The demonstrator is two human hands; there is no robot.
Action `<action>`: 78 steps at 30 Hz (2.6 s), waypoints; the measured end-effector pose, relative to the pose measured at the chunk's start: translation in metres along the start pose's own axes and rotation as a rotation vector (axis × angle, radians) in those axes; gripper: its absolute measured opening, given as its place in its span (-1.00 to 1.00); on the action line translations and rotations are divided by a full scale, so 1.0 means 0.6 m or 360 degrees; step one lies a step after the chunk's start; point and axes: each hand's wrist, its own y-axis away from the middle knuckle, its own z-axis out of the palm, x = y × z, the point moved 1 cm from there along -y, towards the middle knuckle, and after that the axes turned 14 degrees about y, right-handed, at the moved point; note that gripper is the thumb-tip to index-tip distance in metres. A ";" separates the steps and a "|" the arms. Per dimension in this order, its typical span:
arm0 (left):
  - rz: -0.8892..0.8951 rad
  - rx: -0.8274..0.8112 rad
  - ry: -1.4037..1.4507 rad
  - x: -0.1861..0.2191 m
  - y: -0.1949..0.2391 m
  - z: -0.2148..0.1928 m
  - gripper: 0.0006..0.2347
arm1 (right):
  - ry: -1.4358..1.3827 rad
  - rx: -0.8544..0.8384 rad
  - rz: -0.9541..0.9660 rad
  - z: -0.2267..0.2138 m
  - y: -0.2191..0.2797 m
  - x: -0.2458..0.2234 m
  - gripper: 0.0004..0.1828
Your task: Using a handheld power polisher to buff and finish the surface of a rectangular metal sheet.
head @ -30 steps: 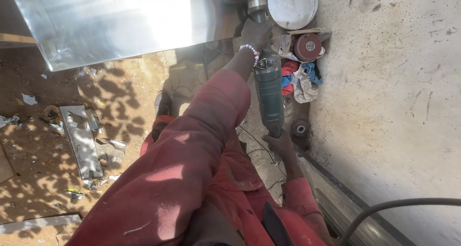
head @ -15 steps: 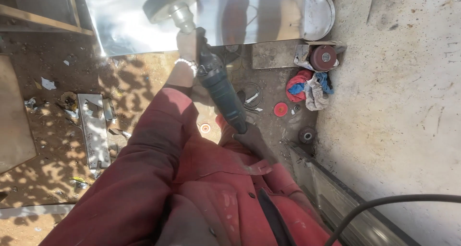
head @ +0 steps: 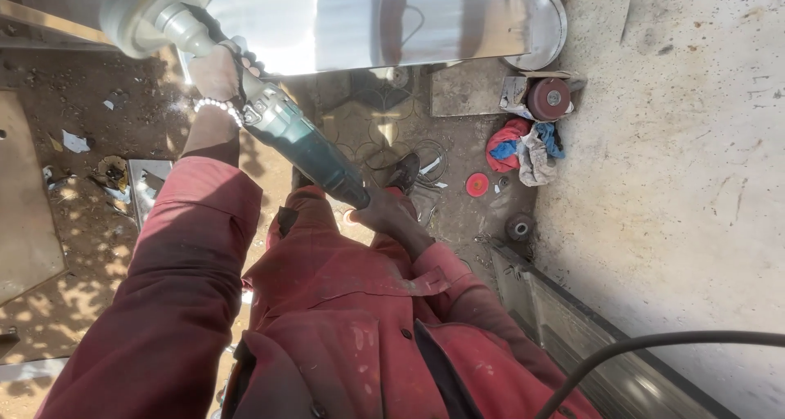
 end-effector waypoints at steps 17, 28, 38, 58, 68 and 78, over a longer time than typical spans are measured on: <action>-0.0058 -0.0951 -0.0322 -0.219 0.506 0.418 -0.87 | -0.0752 0.0509 0.0445 0.009 0.060 0.497 -0.67; -0.0033 -0.1015 -0.0162 -0.271 0.532 0.453 -0.50 | -0.0740 0.0463 0.0328 -0.008 0.056 0.564 -0.69; 0.0029 -0.0611 0.0162 -0.252 0.402 0.371 -0.93 | -0.0688 0.0264 0.0056 -0.036 0.044 0.499 -0.46; -0.0178 -0.0837 -0.0122 -0.235 0.465 0.437 -0.70 | -0.0738 0.0456 0.0404 -0.041 0.067 0.474 -0.74; -0.0032 -0.0623 0.0183 -0.088 0.246 0.189 -0.97 | -0.0427 0.0259 0.0189 -0.014 0.005 0.255 -0.48; -0.0148 -0.0119 0.0133 0.038 0.023 0.005 -0.90 | 0.0015 0.0005 -0.0049 -0.058 -0.017 0.009 -0.45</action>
